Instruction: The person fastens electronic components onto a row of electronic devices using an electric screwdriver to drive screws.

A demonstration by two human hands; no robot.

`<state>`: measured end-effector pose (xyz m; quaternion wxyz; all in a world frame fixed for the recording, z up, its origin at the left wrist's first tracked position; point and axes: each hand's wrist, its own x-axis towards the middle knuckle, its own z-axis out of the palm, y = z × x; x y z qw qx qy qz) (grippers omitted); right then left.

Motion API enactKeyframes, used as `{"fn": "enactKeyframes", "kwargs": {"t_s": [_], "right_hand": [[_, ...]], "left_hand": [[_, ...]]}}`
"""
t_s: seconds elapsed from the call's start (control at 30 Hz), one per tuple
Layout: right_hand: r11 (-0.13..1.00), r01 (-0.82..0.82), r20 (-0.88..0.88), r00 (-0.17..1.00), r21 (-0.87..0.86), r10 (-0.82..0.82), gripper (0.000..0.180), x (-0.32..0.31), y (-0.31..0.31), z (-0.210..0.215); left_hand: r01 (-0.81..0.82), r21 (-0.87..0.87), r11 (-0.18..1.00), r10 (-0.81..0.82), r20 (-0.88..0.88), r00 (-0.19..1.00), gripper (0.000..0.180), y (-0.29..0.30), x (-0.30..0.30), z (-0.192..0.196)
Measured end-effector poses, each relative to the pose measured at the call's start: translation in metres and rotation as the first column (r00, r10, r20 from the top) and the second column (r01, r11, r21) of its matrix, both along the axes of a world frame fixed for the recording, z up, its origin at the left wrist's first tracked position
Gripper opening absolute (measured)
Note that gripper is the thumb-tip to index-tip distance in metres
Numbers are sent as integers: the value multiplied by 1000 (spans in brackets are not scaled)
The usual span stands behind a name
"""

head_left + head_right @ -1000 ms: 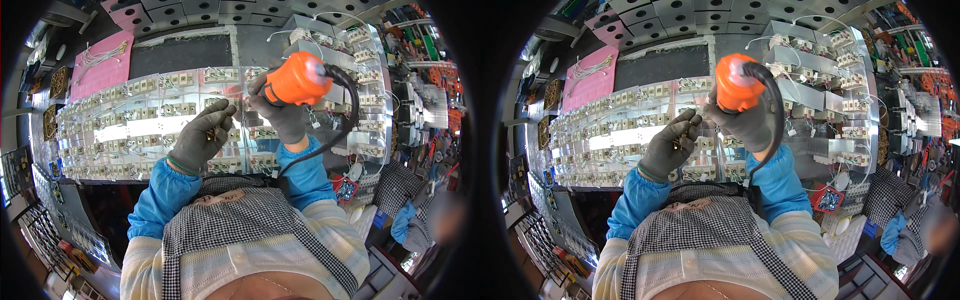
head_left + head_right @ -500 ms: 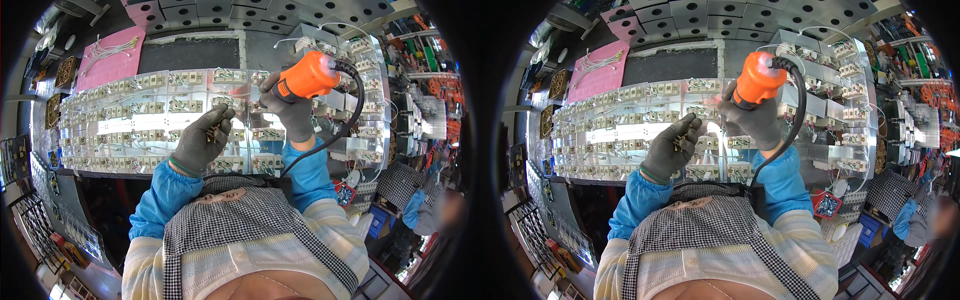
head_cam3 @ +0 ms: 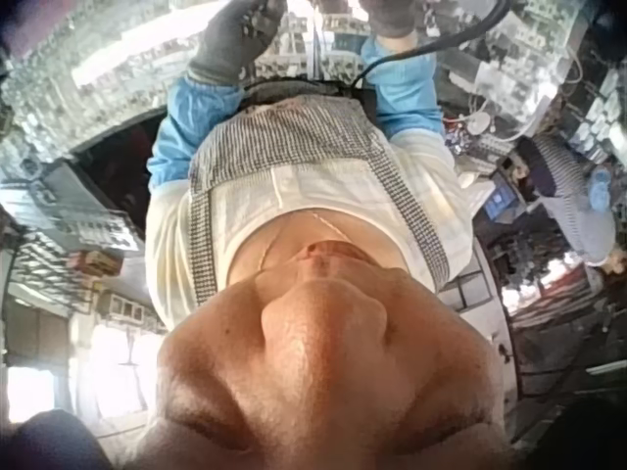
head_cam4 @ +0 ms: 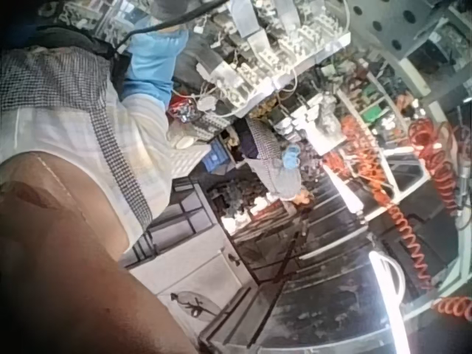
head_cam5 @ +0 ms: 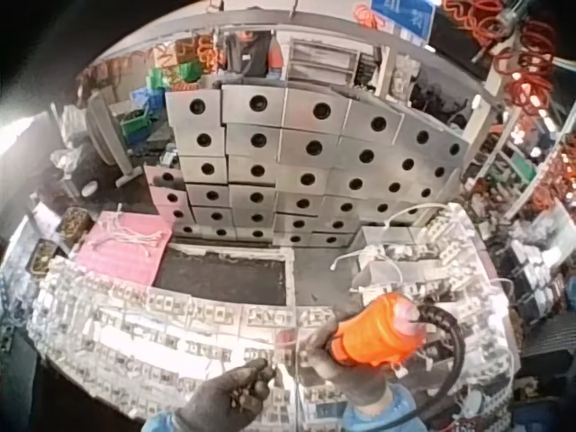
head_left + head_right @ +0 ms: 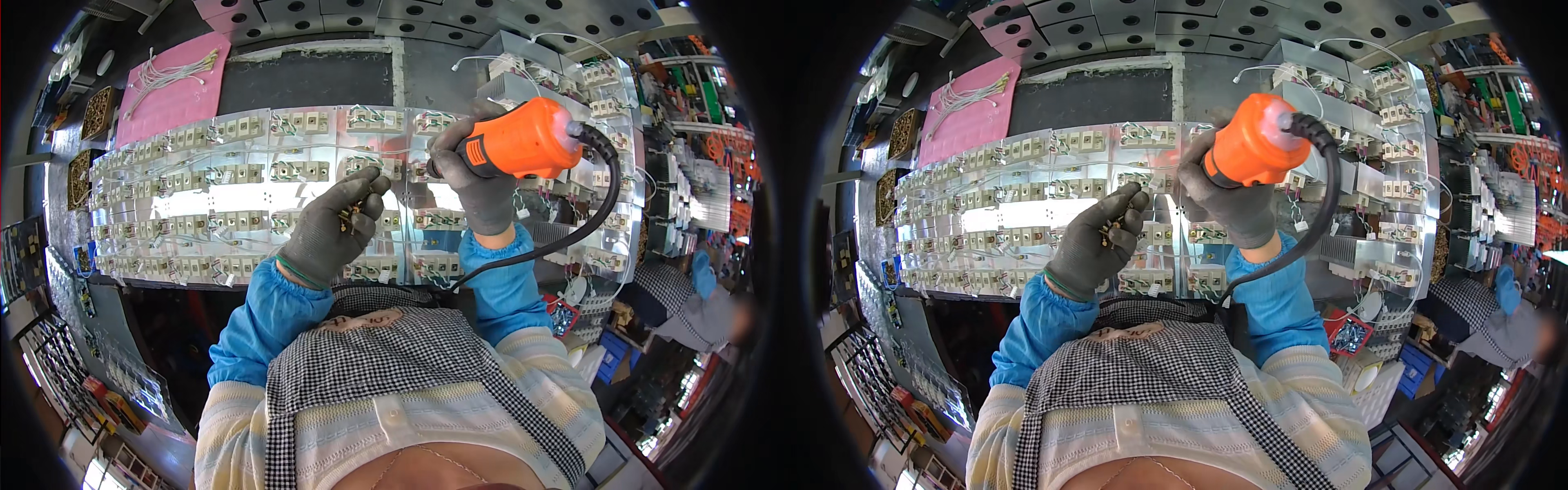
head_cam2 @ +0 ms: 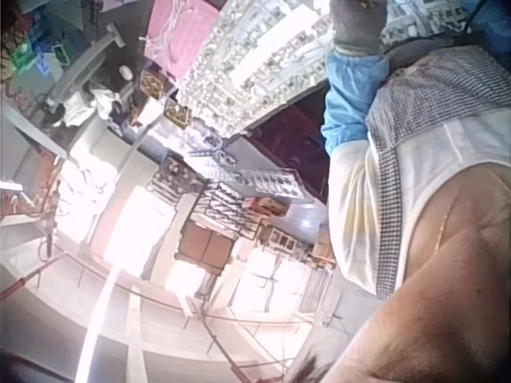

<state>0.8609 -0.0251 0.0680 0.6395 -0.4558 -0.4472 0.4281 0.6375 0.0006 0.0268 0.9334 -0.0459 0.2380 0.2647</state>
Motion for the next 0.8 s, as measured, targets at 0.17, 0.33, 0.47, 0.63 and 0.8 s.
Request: {"fn": "enactKeyframes", "kwargs": {"t_s": [0.17,0.33,0.47,0.63,0.8], "right_hand": [[999,-8,131,991,42,2,58,10,3,-7],[993,58,91,994,102,-67,51,1,1,-4],[995,95,108,990,-38,-90,18,-9,0,15],[987,109,176,976,118,-129,30,-15,9,18],[986,155,40,987,56,-157,35,-15,11,11]], "left_hand": [[-9,1,1000,9,-31,999,33,-3,2,2],[-6,17,1000,10,-217,976,36,-14,9,18],[-19,28,999,23,-185,983,38,-21,3,16],[-45,36,998,48,-68,997,35,-26,-10,13],[-72,40,997,73,-24,997,29,-34,-18,14]]}}
